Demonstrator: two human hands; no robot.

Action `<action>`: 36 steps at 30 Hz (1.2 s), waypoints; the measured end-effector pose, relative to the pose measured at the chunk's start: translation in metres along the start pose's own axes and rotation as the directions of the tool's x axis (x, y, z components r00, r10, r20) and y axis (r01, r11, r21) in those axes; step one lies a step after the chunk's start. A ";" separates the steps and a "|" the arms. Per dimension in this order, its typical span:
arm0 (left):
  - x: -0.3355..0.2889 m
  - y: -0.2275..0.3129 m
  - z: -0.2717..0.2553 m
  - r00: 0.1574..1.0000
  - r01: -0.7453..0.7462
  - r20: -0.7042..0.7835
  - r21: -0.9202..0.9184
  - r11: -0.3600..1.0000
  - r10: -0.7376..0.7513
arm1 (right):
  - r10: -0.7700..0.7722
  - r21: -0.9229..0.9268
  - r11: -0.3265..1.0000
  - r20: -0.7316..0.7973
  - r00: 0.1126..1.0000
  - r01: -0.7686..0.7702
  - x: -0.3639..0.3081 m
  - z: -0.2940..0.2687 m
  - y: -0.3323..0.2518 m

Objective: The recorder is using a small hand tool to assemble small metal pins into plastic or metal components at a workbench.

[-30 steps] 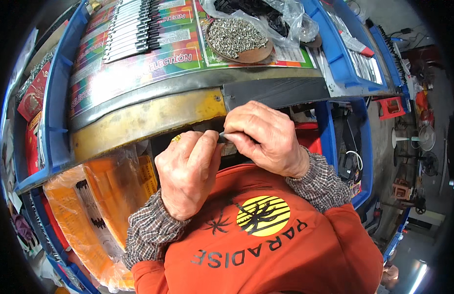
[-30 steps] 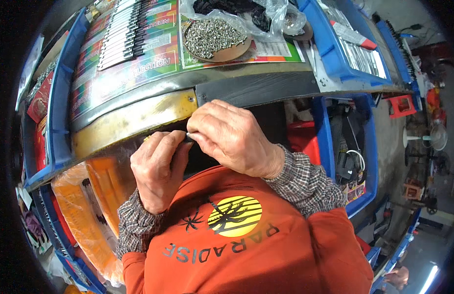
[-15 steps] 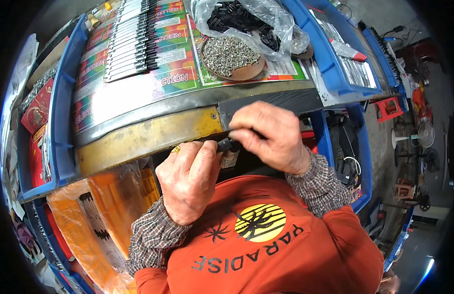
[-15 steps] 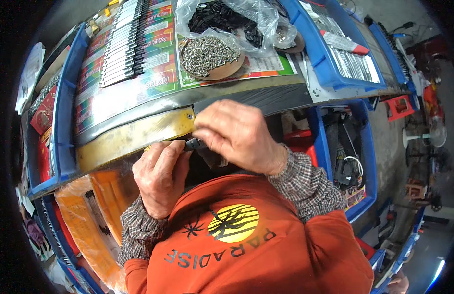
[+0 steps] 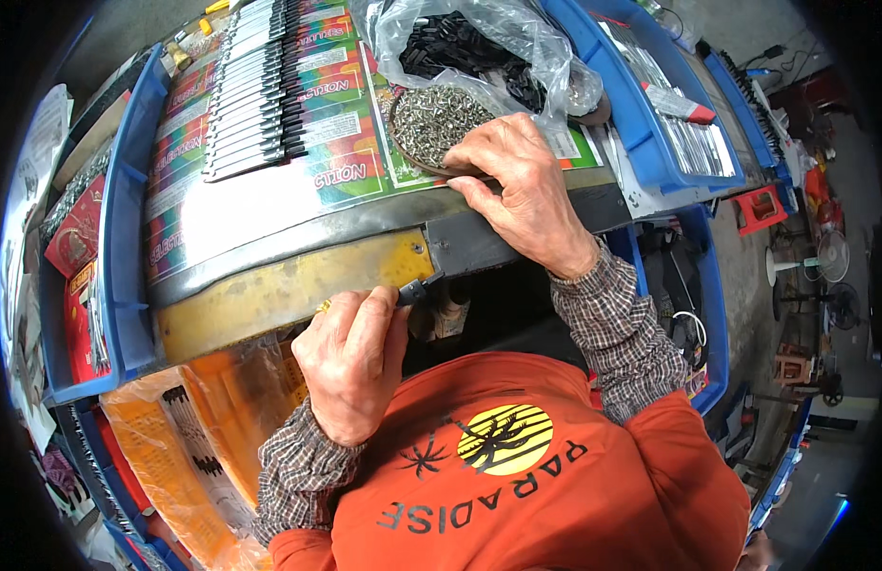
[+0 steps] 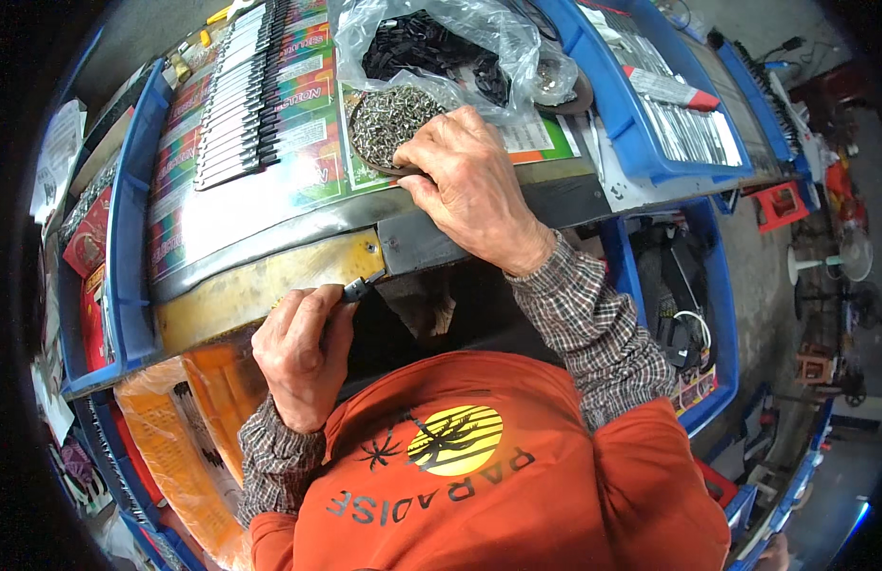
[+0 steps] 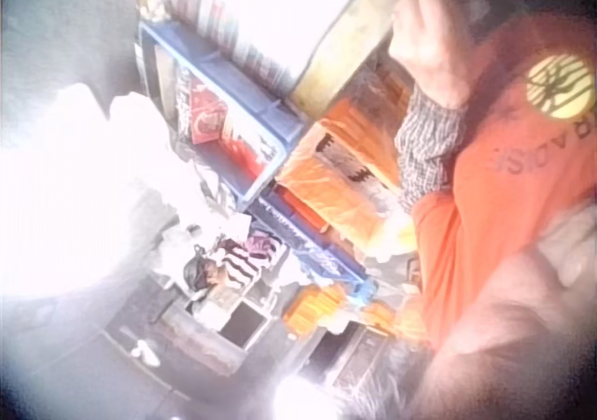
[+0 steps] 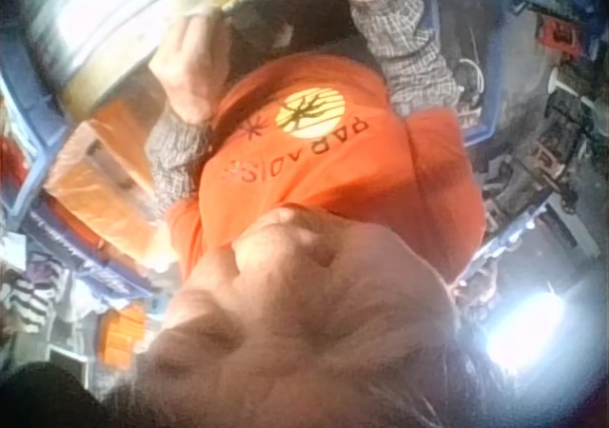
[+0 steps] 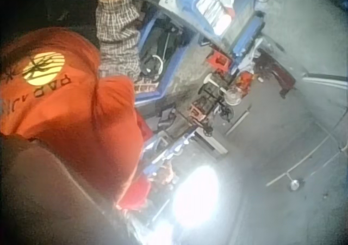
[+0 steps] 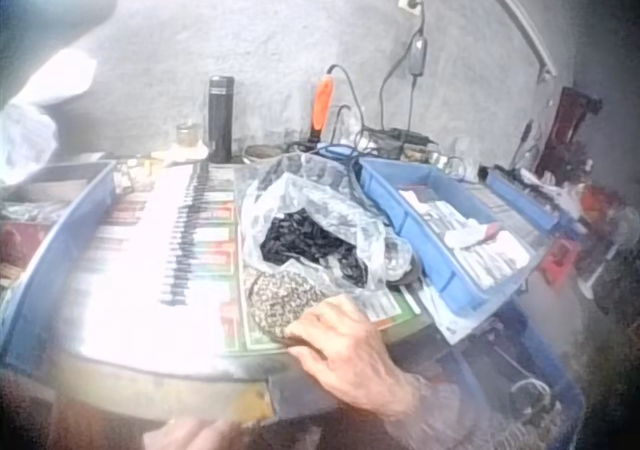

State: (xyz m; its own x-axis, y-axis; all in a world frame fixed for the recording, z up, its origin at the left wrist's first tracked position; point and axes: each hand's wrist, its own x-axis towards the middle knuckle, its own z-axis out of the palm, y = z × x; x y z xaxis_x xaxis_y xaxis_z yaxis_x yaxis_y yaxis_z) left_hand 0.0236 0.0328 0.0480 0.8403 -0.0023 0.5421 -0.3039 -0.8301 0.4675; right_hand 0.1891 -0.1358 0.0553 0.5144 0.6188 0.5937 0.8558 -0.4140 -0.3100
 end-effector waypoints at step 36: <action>-0.005 0.006 -0.005 0.994 0.100 0.060 -0.083 0.992 -0.095 | 0.086 0.131 0.988 -0.002 0.996 -0.085 0.000 -0.005 -0.005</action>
State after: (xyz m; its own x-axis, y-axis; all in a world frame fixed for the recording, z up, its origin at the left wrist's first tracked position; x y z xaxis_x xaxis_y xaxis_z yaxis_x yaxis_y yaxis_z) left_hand 0.0154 0.0303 0.0515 0.8908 0.0437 0.4524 -0.2543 -0.7770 0.5758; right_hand 0.1851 -0.1371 0.0606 0.5862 0.5797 0.5660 0.8085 -0.3741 -0.4542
